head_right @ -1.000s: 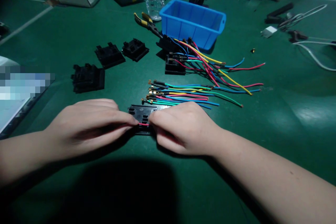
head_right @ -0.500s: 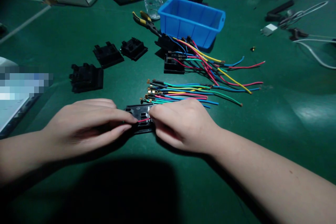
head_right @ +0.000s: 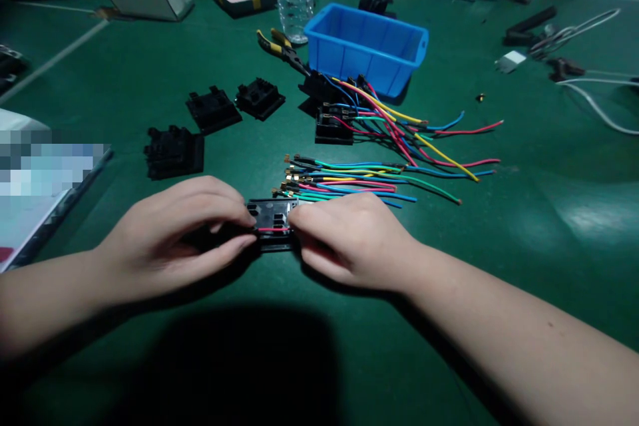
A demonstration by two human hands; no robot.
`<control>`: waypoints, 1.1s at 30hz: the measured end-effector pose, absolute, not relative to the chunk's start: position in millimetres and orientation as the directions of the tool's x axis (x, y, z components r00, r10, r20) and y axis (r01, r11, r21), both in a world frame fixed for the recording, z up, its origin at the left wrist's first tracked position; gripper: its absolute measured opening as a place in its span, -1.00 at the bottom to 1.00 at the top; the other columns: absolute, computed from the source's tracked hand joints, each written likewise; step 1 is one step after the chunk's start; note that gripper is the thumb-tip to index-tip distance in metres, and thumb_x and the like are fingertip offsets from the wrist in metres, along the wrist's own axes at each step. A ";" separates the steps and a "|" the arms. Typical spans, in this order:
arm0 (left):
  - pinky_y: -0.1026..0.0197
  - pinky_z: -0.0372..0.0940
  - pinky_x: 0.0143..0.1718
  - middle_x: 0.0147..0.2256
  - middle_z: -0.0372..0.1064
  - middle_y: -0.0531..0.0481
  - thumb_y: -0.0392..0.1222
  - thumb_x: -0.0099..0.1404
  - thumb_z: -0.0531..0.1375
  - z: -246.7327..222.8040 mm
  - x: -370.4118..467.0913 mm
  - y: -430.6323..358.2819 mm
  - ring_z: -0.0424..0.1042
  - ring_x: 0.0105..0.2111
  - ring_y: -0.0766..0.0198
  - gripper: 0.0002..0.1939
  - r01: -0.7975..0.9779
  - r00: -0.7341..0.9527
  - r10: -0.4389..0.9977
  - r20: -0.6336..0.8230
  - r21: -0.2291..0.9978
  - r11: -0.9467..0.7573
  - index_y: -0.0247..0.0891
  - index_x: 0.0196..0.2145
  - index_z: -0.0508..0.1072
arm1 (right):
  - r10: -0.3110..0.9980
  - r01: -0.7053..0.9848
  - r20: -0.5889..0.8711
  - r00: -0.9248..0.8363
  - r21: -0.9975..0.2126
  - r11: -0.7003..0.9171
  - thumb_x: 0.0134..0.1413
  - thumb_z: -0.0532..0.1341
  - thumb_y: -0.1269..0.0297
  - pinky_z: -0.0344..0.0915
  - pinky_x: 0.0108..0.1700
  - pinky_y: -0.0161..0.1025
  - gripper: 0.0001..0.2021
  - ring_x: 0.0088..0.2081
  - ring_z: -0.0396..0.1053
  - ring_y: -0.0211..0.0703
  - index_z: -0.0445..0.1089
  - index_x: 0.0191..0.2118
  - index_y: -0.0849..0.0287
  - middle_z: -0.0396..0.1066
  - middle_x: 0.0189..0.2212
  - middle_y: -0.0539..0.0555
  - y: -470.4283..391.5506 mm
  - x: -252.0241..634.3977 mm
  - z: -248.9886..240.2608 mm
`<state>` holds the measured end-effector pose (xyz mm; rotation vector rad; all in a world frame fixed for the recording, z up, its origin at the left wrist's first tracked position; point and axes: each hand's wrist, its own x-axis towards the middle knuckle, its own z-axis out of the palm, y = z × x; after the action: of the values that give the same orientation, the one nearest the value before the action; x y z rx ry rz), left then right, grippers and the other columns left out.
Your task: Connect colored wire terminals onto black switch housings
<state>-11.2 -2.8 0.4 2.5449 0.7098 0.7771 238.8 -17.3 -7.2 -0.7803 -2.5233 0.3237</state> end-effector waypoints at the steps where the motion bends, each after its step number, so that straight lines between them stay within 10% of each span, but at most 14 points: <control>1: 0.30 0.26 -0.30 -0.31 0.44 -0.03 -0.35 0.32 0.21 0.9 -10.8 -3.0 0.39 -0.31 0.32 -0.91 0.360 0.725 0.568 0.391 0.488 -0.795 -0.32 -0.19 0.44 | 0.582 0.471 0.368 -0.725 -0.352 0.809 0.20 0.10 0.41 0.10 -0.45 -0.29 -0.93 -0.53 0.24 -0.27 0.31 -0.27 0.14 0.33 -0.54 -0.06 -17.4 238.8 -7.1; 33: 0.32 0.29 -0.31 -0.23 0.44 -0.02 -0.34 0.39 0.14 1.3 -15.2 -4.3 0.44 -0.30 0.34 -0.84 0.379 0.747 0.562 0.355 0.468 -0.798 -0.26 -0.14 0.51 | 0.532 0.436 0.271 -0.802 -0.344 0.832 0.21 0.09 0.41 0.09 -0.41 -0.26 -0.87 -0.49 0.22 -0.23 0.38 -0.22 0.24 0.39 -0.49 0.00 -18.9 238.7 -9.9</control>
<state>-15.2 -4.3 1.3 2.5785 0.7235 0.6935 238.7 -18.9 -9.9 -0.7275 -2.6545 0.3775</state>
